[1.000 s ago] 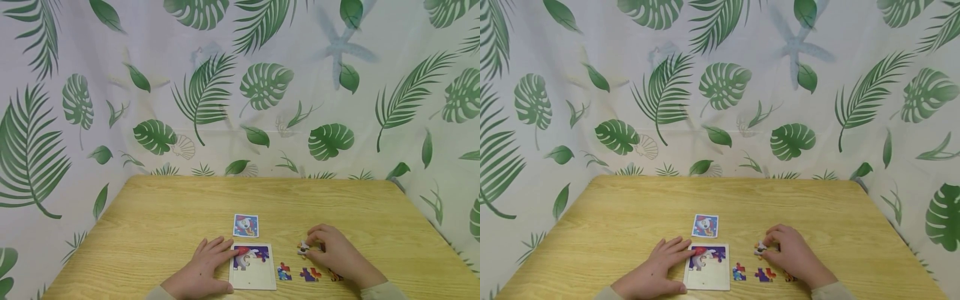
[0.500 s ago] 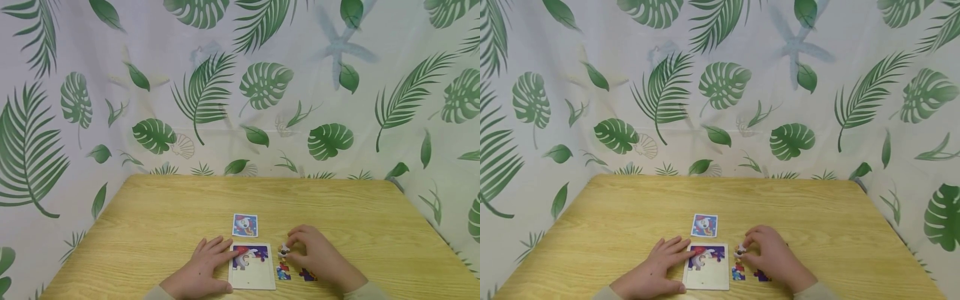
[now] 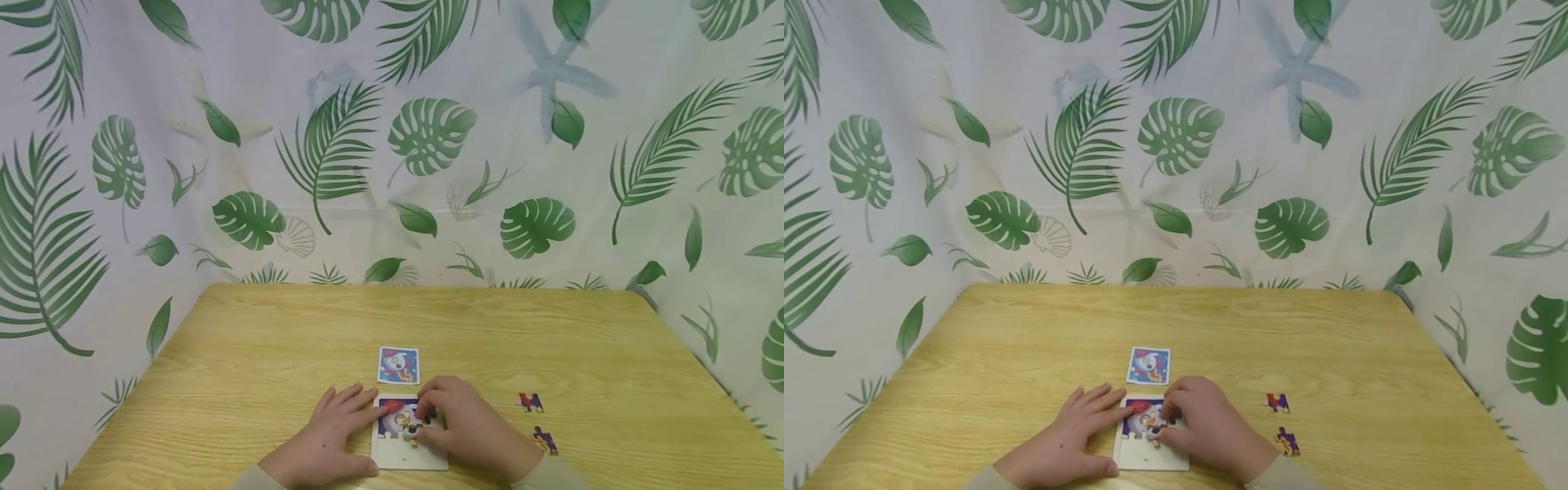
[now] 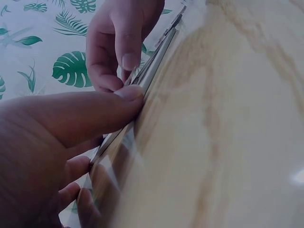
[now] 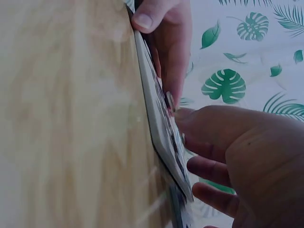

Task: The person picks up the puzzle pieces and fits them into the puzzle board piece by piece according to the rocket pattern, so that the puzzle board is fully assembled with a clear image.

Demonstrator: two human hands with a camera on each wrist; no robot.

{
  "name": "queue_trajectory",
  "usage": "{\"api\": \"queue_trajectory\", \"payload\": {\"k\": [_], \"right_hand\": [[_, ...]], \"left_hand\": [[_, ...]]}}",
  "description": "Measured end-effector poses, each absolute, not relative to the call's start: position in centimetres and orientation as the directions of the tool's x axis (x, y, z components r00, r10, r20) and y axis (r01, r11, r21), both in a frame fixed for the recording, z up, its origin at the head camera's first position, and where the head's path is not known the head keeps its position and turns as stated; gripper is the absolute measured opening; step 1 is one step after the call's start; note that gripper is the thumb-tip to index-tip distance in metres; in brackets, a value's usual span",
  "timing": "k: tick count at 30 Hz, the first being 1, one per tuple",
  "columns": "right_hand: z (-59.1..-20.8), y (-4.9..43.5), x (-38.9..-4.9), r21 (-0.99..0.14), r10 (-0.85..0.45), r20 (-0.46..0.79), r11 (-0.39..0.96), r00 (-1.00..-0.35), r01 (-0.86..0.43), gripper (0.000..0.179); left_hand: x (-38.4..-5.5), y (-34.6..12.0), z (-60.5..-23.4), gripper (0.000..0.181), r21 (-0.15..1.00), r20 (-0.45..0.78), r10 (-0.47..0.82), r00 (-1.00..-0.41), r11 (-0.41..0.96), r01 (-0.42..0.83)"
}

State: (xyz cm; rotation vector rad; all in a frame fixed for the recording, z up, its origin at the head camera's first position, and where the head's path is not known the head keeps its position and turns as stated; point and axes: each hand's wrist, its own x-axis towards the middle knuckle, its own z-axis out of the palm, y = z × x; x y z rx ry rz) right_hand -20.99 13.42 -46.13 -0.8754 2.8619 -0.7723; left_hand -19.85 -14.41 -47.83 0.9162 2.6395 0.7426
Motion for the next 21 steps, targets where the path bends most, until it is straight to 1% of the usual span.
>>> {"api": "queue_trajectory", "payload": {"k": [4,12,17,21], "right_hand": [[-46.3,12.5,-20.9,-0.43,-0.53,0.111,0.737,-0.841,-0.521,0.015],[-46.5,12.4,-20.8,-0.415,-0.529,0.157,0.731,-0.834,-0.542,0.016],[-46.8,12.6,-20.8,-0.406,-0.534,0.165,0.729,-0.829,-0.551,0.016],[-47.1,12.7,-20.9,-0.41,-0.539,0.165,0.724,-0.826,-0.554,0.017]], "left_hand": [[-19.9,-14.4,-47.9,0.083,0.536,-0.067,0.632,-0.772,0.675,0.507],[-19.8,-14.4,-47.8,0.077,0.562,-0.031,0.64,-0.768,0.646,0.516],[-19.5,-13.7,-47.8,0.065,0.594,-0.007,0.649,-0.761,0.614,0.519],[-19.3,-13.3,-47.7,0.055,0.574,-0.017,0.674,-0.739,0.612,0.545]]}}
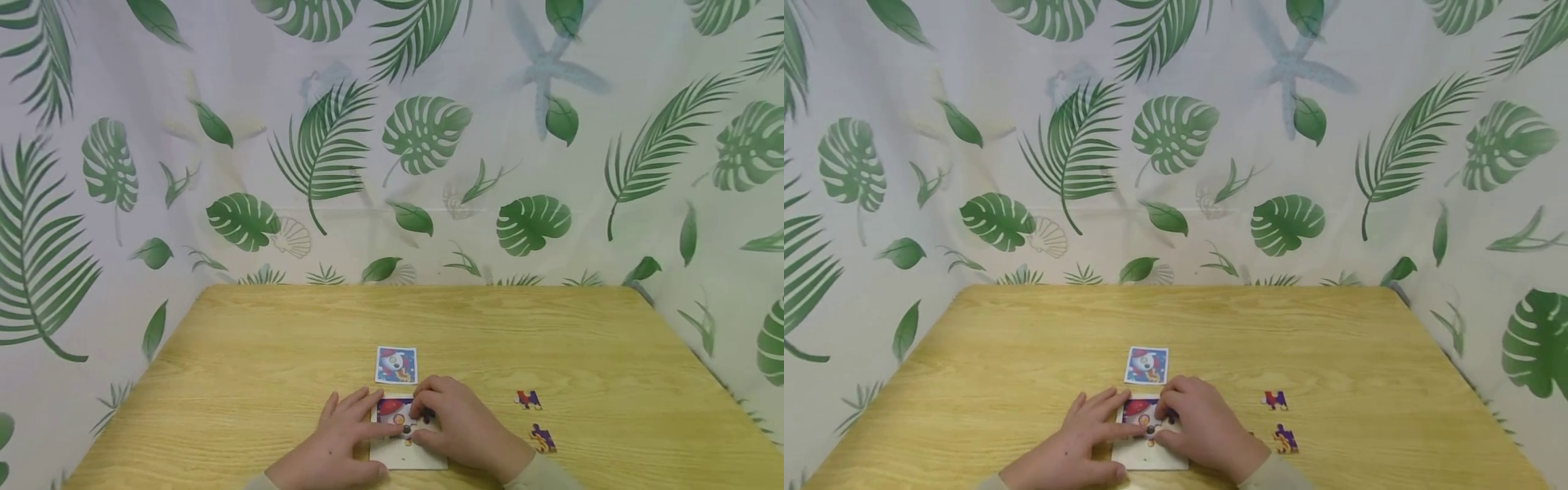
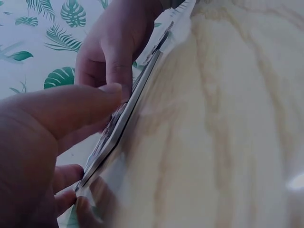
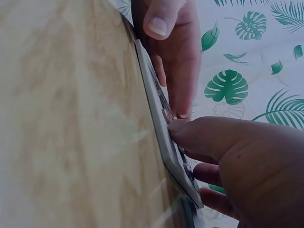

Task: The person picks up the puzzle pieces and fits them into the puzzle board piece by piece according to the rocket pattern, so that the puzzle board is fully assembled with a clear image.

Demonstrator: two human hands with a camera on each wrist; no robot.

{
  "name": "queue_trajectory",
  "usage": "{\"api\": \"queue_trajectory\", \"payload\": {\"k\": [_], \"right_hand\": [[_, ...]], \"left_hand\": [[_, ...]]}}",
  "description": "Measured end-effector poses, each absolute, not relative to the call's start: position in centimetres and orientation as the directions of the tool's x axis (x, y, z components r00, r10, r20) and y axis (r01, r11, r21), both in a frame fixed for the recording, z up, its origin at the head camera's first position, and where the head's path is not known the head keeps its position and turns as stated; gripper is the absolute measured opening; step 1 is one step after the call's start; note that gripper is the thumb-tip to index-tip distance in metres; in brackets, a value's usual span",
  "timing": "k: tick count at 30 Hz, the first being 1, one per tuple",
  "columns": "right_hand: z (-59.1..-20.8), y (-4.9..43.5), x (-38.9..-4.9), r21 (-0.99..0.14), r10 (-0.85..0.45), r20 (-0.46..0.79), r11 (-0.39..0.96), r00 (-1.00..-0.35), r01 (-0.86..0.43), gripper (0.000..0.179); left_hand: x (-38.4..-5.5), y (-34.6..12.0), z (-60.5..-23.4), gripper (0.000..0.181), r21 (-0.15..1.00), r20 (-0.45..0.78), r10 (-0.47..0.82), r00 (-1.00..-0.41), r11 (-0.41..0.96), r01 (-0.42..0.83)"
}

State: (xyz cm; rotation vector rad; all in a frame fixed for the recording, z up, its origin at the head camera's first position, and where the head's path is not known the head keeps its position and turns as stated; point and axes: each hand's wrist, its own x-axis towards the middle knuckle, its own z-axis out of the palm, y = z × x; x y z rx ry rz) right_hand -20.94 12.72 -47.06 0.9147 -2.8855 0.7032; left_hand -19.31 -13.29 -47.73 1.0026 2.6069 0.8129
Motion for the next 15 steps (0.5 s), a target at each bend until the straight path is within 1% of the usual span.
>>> {"api": "queue_trajectory", "payload": {"k": [5,11,15], "right_hand": [[-47.37,12.76,-21.17,-0.419,-0.553,0.148,0.716,-0.82,-0.558,0.024],[-47.19,13.12,-21.21,-0.428,-0.564,0.156,0.702,-0.811,-0.57,0.017],[-47.17,13.19,-21.1,-0.442,-0.558,0.139,0.704,-0.818,-0.556,0.017]], "left_hand": [[-19.25,-13.42,-47.46,0.05,0.539,-0.024,0.673,-0.739,0.631,0.558],[-19.32,-13.26,-47.55,0.049,0.542,-0.007,0.676,-0.736,0.621,0.566],[-19.33,-13.27,-47.86,0.05,0.543,-0.004,0.675,-0.737,0.62,0.566]]}}
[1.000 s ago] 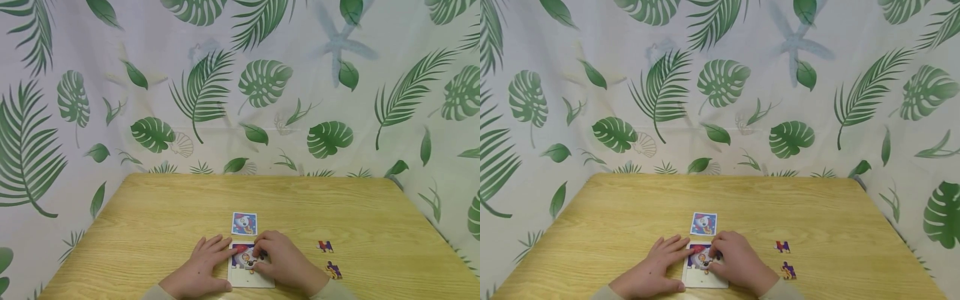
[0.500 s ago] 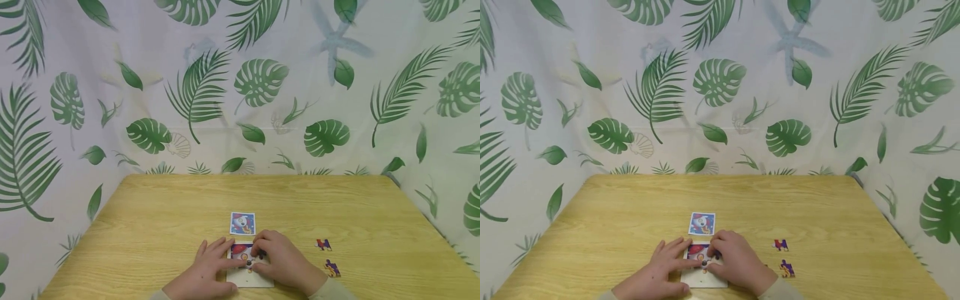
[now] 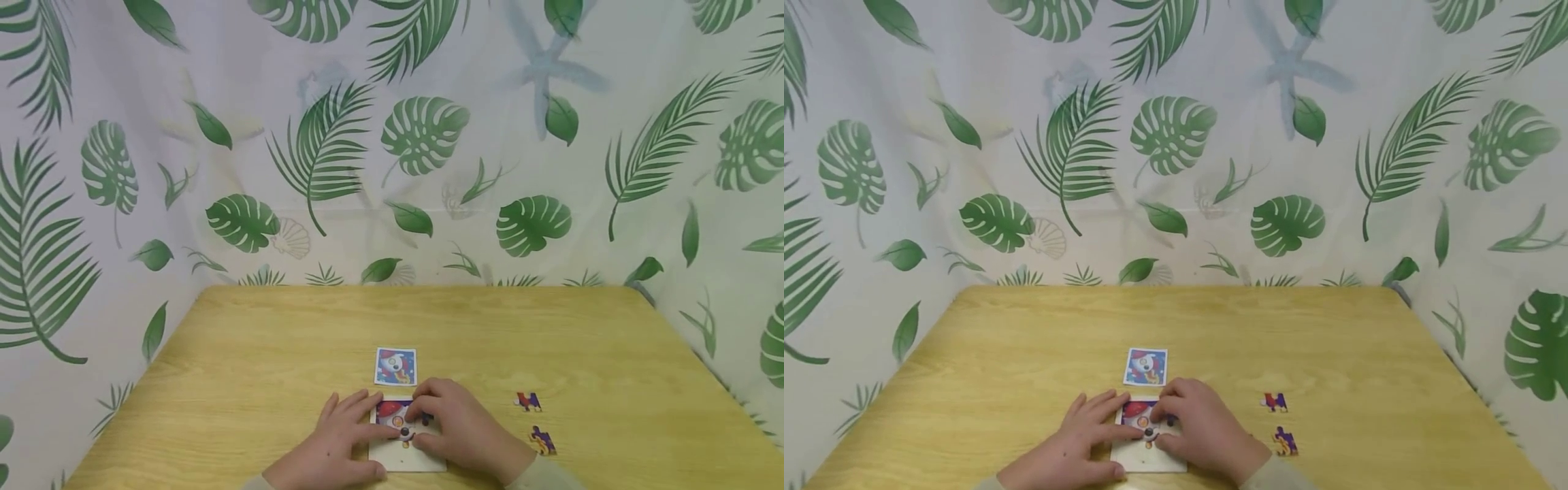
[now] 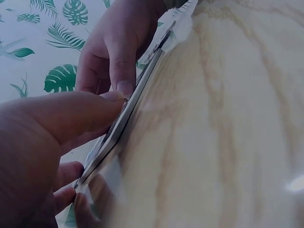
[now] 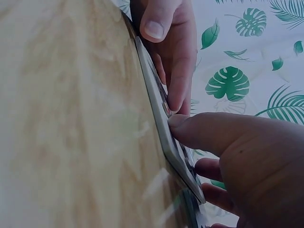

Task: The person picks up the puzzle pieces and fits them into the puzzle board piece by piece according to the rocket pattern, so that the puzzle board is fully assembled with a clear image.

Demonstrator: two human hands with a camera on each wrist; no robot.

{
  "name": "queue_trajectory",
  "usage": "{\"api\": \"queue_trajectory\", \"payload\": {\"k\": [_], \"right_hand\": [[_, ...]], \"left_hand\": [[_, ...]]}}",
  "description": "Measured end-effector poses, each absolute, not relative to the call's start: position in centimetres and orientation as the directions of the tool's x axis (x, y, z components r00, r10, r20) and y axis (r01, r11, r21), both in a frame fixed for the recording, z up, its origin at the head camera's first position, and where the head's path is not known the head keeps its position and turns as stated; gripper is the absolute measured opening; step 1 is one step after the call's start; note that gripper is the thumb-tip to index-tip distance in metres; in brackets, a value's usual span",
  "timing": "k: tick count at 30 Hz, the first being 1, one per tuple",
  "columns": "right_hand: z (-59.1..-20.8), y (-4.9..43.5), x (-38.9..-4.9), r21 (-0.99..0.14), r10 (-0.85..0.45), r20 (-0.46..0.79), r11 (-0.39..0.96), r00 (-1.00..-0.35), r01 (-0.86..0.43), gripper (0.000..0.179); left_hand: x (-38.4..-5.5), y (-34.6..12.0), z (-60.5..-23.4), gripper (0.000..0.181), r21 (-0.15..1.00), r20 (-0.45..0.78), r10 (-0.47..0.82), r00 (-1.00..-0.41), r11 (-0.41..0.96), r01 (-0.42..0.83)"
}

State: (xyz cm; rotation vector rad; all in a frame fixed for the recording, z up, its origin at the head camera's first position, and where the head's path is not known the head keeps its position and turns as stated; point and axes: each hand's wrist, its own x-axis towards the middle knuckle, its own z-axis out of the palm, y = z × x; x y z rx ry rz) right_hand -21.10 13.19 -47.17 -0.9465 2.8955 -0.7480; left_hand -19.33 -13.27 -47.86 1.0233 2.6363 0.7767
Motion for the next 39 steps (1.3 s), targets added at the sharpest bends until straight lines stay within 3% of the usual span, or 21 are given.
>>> {"api": "queue_trajectory", "payload": {"k": [8,23,30,39], "right_hand": [[-46.9,13.2,-21.1,-0.466,-0.567,0.094,0.701,-0.818,-0.54,0.018],[-46.9,15.2,-21.5,-0.554,-0.505,0.096,0.689,-0.858,-0.467,0.036],[-45.2,17.5,-21.5,-0.523,-0.427,0.155,0.73,-0.891,-0.441,0.039],[-44.9,20.7,-21.6,-0.498,-0.363,0.116,0.784,-0.924,-0.371,0.043]], "left_hand": [[-19.6,-13.5,-48.0,0.06,0.553,-0.002,0.669,-0.743,0.62,0.557],[-19.4,-13.8,-48.1,0.069,0.559,0.031,0.668,-0.743,0.605,0.567],[-19.3,-13.7,-47.9,0.072,0.583,0.031,0.661,-0.75,0.598,0.551],[-19.6,-13.6,-47.9,0.077,0.581,-0.01,0.652,-0.758,0.621,0.526]]}}
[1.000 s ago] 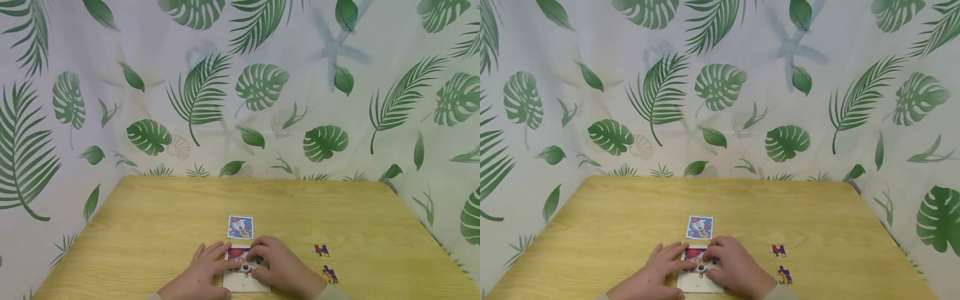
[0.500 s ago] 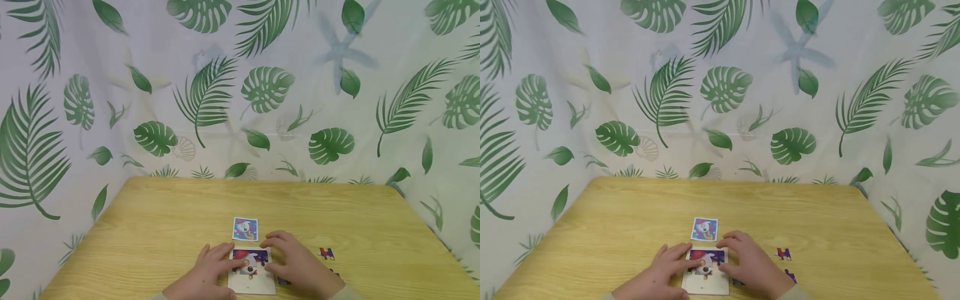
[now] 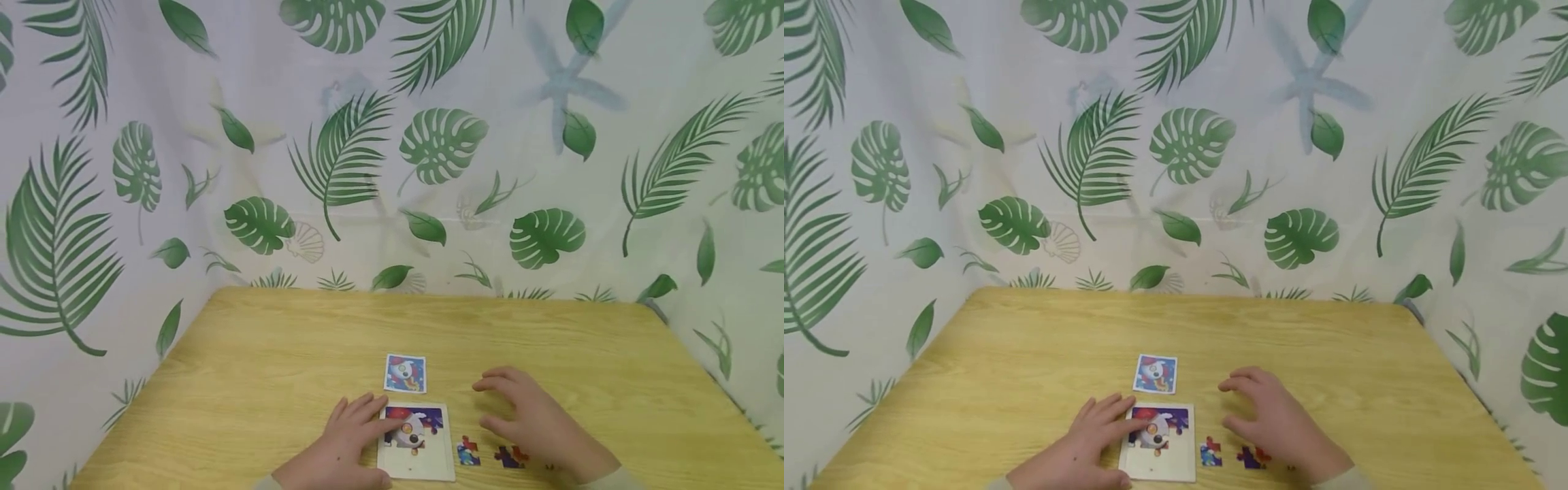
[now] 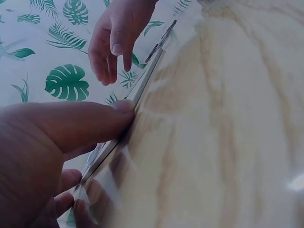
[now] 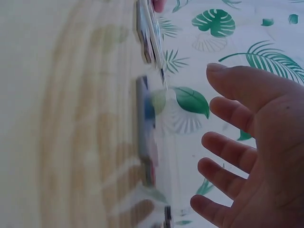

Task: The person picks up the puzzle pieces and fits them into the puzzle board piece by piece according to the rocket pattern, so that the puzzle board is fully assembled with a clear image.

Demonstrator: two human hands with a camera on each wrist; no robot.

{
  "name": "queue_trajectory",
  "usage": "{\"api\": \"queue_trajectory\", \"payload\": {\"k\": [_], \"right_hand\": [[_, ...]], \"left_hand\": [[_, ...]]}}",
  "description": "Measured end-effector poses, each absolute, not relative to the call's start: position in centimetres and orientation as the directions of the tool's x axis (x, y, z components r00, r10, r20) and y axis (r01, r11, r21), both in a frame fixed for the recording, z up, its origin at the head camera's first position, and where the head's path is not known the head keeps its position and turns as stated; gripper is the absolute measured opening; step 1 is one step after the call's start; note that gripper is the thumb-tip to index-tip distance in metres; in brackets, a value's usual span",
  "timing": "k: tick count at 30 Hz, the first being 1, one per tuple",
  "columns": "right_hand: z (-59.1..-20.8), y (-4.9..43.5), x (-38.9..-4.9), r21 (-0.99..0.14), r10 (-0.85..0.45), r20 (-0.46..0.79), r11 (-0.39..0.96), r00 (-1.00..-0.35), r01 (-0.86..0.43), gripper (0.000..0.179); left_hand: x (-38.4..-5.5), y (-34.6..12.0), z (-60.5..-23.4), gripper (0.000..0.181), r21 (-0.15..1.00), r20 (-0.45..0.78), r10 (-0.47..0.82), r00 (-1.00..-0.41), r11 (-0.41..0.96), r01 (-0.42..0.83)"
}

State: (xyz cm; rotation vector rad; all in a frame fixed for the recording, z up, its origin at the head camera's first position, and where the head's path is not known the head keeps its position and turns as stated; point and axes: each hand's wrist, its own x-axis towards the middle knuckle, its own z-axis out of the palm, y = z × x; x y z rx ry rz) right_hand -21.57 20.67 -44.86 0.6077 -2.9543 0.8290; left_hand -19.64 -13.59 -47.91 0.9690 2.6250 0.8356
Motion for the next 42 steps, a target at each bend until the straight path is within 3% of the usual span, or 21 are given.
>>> {"api": "queue_trajectory", "payload": {"k": [9,23,30,37,42], "right_hand": [[-45.1,24.6,-21.6,-0.484,-0.389,0.135,0.776,-0.911,-0.403,0.046],[-45.9,30.1,-20.9,-0.488,-0.289,0.123,0.815,-0.949,-0.312,0.045],[-46.6,31.1,-20.8,-0.527,-0.293,0.046,0.805,-0.955,-0.272,0.045],[-47.1,31.0,-21.0,-0.447,-0.323,0.11,0.829,-0.94,-0.337,0.039],[-47.3,30.9,-20.9,-0.45,-0.324,0.11,0.827,-0.94,-0.337,0.033]], "left_hand": [[-19.8,-13.3,-48.1,0.079,0.569,-0.036,0.632,-0.774,0.65,0.504],[-19.6,-13.4,-47.7,0.077,0.546,-0.058,0.622,-0.781,0.675,0.497],[-19.5,-13.5,-48.1,0.077,0.546,-0.051,0.635,-0.771,0.664,0.511],[-19.4,-13.6,-47.9,0.078,0.556,-0.061,0.625,-0.778,0.669,0.494],[-19.4,-13.5,-47.8,0.078,0.547,-0.063,0.627,-0.776,0.672,0.499]]}}
